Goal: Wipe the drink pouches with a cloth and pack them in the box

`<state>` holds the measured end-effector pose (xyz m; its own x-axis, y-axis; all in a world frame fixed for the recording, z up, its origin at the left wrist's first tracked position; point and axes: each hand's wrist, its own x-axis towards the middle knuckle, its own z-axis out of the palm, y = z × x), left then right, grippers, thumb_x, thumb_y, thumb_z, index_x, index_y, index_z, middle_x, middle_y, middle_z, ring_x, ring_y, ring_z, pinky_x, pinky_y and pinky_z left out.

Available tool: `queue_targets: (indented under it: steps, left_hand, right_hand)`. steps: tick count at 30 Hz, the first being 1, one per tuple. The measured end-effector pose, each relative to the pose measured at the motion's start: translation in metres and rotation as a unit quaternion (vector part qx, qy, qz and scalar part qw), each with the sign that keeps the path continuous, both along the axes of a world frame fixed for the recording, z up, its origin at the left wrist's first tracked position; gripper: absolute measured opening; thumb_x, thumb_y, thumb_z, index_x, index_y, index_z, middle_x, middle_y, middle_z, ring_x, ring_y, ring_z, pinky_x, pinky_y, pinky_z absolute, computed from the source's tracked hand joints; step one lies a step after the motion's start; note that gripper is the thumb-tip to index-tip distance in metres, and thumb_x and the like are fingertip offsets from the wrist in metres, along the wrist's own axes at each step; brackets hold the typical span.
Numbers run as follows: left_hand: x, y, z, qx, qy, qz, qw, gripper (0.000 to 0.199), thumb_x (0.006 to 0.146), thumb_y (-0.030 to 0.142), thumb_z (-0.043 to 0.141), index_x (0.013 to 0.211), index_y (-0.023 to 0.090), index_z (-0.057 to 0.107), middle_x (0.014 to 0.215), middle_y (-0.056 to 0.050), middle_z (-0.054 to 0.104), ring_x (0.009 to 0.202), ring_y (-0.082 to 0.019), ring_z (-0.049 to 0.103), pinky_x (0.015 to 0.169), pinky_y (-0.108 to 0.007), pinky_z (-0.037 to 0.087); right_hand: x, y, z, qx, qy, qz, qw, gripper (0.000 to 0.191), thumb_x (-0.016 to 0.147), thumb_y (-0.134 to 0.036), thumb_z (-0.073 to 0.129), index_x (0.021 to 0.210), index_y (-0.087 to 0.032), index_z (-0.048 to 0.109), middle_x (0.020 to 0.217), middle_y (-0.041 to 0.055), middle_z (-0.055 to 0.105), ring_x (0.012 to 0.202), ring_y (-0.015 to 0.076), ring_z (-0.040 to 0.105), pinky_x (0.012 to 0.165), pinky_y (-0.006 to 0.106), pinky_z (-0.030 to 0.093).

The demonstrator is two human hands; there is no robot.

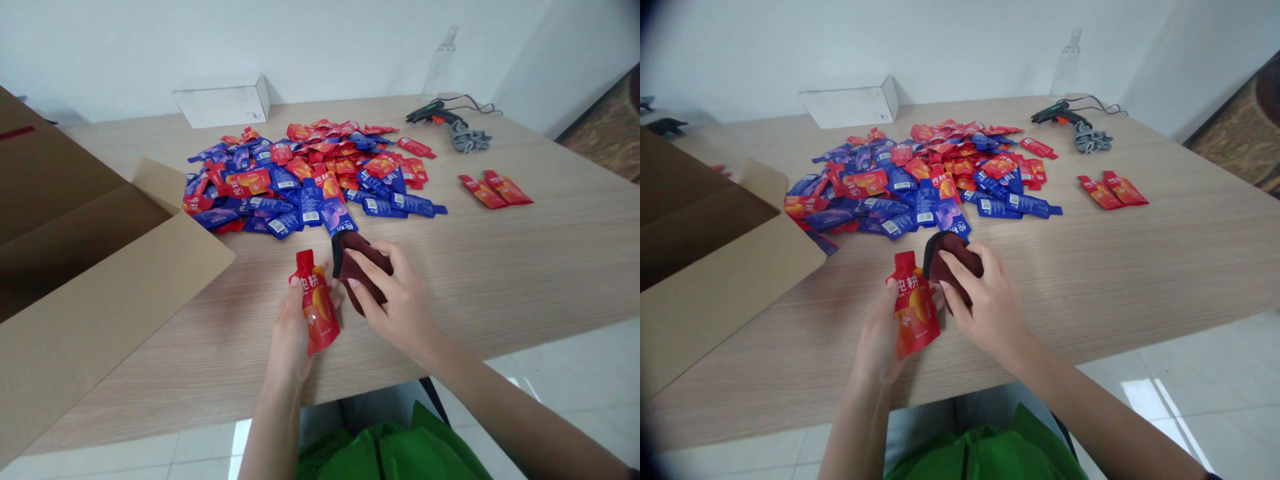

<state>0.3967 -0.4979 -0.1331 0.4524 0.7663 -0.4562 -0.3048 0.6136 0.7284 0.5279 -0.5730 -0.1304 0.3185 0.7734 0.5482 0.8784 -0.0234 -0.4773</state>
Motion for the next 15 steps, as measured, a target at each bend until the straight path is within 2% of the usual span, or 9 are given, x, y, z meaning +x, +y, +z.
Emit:
queue_targets:
  steps: [4,7,9,12,15]
  left_hand:
    - [0.010,0.001,0.004,-0.022,-0.051,0.003,0.998,0.029,0.091,0.032,0.059,0.111,0.015,0.071,0.093,-0.006,0.078,0.088,-0.019,0.073,0.084,-0.028,0.056]
    - [0.016,0.005,0.006,-0.045,-0.076,0.046,0.995,0.031,0.092,0.027,0.054,0.116,0.015,0.070,0.085,-0.003,0.077,0.079,-0.016,0.072,0.081,-0.025,0.056]
    - [0.016,0.009,0.006,-0.053,-0.093,0.051,0.993,0.035,0.093,0.032,0.052,0.118,0.013,0.070,0.085,-0.004,0.076,0.079,-0.017,0.072,0.081,-0.026,0.056]
    - [0.011,0.011,0.006,-0.061,-0.129,0.017,0.990,0.049,0.095,0.045,0.049,0.125,0.011,0.066,0.096,-0.010,0.077,0.092,-0.023,0.072,0.087,-0.032,0.055]
    - [0.010,0.005,0.008,-0.057,-0.143,0.016,0.988,0.052,0.096,0.047,0.048,0.130,0.012,0.063,0.103,-0.012,0.076,0.099,-0.025,0.071,0.092,-0.035,0.054]
  right_hand:
    - [-0.010,0.013,0.010,-0.040,-0.033,0.045,0.998,0.043,0.098,-0.033,0.049,0.140,-0.028,0.057,0.134,0.0138,0.049,0.119,0.0316,0.053,0.096,0.052,0.053]
    - [-0.025,0.016,0.007,-0.071,-0.043,0.075,0.994,0.042,0.098,-0.033,0.048,0.137,-0.023,0.060,0.139,0.0151,0.048,0.118,0.0331,0.052,0.094,0.052,0.054]
    - [-0.033,0.007,0.002,-0.083,-0.039,0.091,0.992,0.041,0.097,-0.033,0.049,0.135,-0.023,0.061,0.139,0.0160,0.049,0.116,0.0331,0.054,0.090,0.052,0.055]
    - [-0.040,-0.012,-0.004,-0.089,-0.034,0.120,0.988,0.040,0.095,-0.033,0.053,0.133,-0.024,0.062,0.135,0.0166,0.050,0.112,0.0317,0.056,0.085,0.050,0.057]
    - [-0.038,-0.017,-0.002,-0.087,-0.021,0.123,0.988,0.036,0.093,-0.032,0.056,0.128,-0.027,0.065,0.132,0.0147,0.052,0.111,0.0305,0.058,0.082,0.047,0.058]
